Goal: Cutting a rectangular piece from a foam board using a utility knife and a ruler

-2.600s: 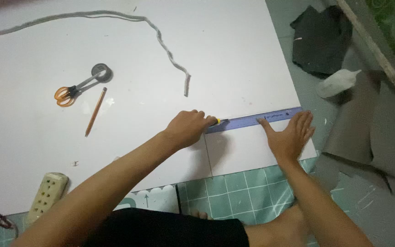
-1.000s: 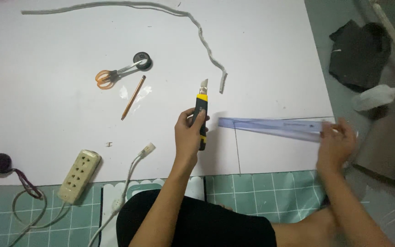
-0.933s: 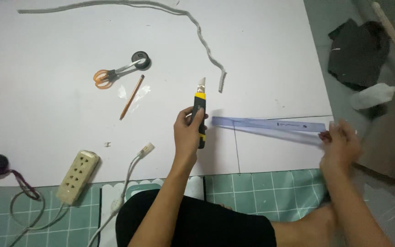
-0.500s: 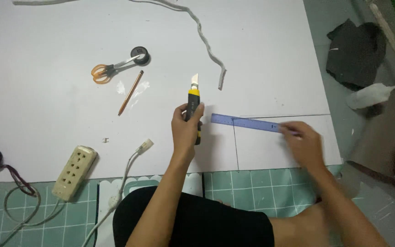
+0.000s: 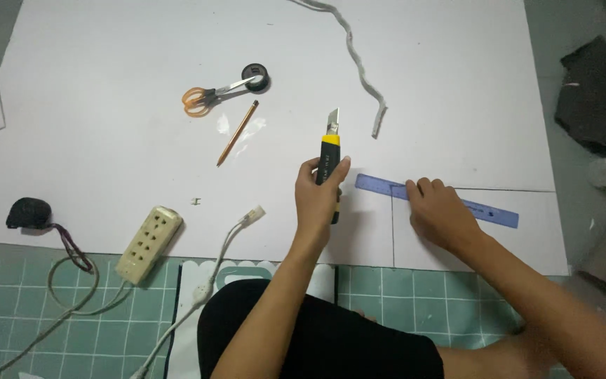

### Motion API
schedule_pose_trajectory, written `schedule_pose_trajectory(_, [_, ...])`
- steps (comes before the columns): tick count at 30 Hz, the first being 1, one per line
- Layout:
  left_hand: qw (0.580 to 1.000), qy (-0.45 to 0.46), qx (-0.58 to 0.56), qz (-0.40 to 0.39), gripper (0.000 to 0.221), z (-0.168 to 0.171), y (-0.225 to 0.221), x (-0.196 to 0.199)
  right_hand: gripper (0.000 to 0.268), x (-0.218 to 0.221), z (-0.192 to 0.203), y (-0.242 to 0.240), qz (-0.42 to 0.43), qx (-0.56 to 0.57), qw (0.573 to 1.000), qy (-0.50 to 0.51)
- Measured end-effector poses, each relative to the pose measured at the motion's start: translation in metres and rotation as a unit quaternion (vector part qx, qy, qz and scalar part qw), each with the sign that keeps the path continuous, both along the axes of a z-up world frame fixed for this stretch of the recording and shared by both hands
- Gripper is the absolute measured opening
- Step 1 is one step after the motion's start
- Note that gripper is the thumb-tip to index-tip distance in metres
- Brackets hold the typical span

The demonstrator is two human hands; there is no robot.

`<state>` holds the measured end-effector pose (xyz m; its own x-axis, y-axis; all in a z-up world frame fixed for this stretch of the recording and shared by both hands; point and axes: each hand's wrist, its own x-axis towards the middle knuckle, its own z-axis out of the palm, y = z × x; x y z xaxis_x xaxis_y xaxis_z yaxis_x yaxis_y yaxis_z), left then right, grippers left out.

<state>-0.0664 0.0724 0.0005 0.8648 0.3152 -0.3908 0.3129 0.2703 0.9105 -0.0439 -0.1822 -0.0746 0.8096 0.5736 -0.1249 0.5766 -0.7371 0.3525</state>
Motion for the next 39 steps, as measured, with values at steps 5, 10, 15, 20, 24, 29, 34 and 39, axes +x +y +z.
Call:
schedule_pose_trajectory(5, [1.0, -0.016, 0.0, 0.003, 0.065, -0.004, -0.005, 0.0, 0.037, 0.003, -0.005, -0.002, 0.035, -0.061, 0.997, -0.029])
schedule_pose_trajectory(10, [0.999, -0.018, 0.027, -0.021, 0.068, -0.007, -0.004, 0.001, 0.041, -0.005, 0.041, 0.01, -0.013, 0.016, 0.998, 0.062])
schedule_pose_trajectory(15, [0.999, 0.006, 0.033, -0.03, 0.065, 0.004, -0.006, -0.001, 0.027, -0.032, 0.086, 0.022, -0.339, 0.398, 0.838, 0.158])
schedule_pose_trajectory(20, [0.991, 0.015, 0.13, -0.034, 0.065, -0.009, -0.004, 0.007, 0.032, -0.038, 0.064, 0.026, -0.424, 0.634, 0.608, 0.219])
schedule_pose_trajectory(24, [0.976, 0.033, 0.211, -0.046, 0.065, -0.025, 0.005, 0.016, 0.041, -0.049, 0.06, 0.01, -0.421, 0.665, 0.572, 0.229])
schedule_pose_trajectory(29, [0.937, 0.067, 0.31, -0.149, 0.064, -0.037, -0.01, 0.015, 0.038, -0.072, 0.082, -0.081, -0.457, 0.59, 0.63, 0.214])
schedule_pose_trajectory(34, [0.914, 0.073, 0.314, -0.245, 0.075, -0.047, -0.05, -0.01, 0.039, -0.07, 0.175, -0.123, -0.511, 0.528, 0.64, 0.225])
schedule_pose_trajectory(39, [0.825, -0.013, 0.445, -0.349, 0.037, -0.034, -0.064, -0.03, 0.037, -0.052, 0.271, -0.109, -0.586, 0.45, 0.634, 0.229])
